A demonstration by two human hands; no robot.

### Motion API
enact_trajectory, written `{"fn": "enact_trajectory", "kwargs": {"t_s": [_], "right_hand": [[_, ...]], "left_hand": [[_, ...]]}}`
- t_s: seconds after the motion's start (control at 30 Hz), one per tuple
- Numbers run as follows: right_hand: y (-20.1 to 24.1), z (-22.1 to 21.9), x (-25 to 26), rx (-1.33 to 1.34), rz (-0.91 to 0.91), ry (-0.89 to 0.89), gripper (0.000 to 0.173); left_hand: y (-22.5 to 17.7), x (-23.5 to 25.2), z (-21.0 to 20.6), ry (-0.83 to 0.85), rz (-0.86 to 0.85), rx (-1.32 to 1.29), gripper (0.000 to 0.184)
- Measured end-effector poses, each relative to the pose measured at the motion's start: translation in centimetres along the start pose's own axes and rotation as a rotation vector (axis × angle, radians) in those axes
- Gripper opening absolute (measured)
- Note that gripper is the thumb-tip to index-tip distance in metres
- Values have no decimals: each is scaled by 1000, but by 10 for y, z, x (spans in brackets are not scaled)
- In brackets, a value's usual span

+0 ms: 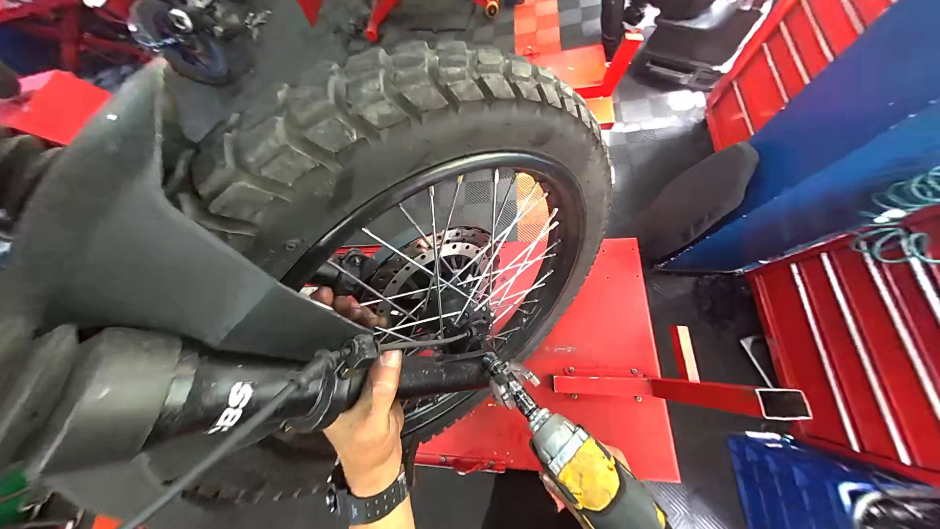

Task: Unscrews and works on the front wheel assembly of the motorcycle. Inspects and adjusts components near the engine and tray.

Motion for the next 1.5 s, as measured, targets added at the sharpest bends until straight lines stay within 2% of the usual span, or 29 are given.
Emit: {"fn": "enact_trajectory", "kwargs": {"t_s": [0.17,0.23,0.3,0.37,0.43,0.57,0.77,1.03,1.2,1.5], "right_hand": [[4,0,-3,-102,20,-51,35],[27,11,10,34,-132,-112,9],[34,17,19,123,-162,-113,11],[24,16,16,129,38,-84,13],[23,17,16,125,67,-105,13],[-15,5,8,-124,169,-69,24],[-28,2,9,-196,246,-41,23],[-39,1,9,-210,303,-28,21],[-26,4,12,-192,236,-11,23],[-22,4,12,-226,229,-7,24]], "left_hand": [[1,-2,0,-50,4,14,69],[3,-3,1,-56,-9,6,71],[5,-3,3,-65,-32,-16,71],[5,-2,4,-54,-43,-39,71],[7,-1,8,-35,-56,-39,70],[10,-1,14,-29,-55,-20,70],[7,-2,15,-40,-63,15,66],[9,-2,17,-48,-74,30,67],[9,-1,17,-34,-82,34,69],[8,2,11,-52,-83,21,68]]}}
Point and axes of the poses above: each hand's wrist, its own x-axis towards the middle knuckle, its own z-axis out of the back of the hand, y = z × x, the point moved 6 cm from there along x, towards the middle knuckle, and after that the axes turned 14 degrees about y, right-handed, at the moved point
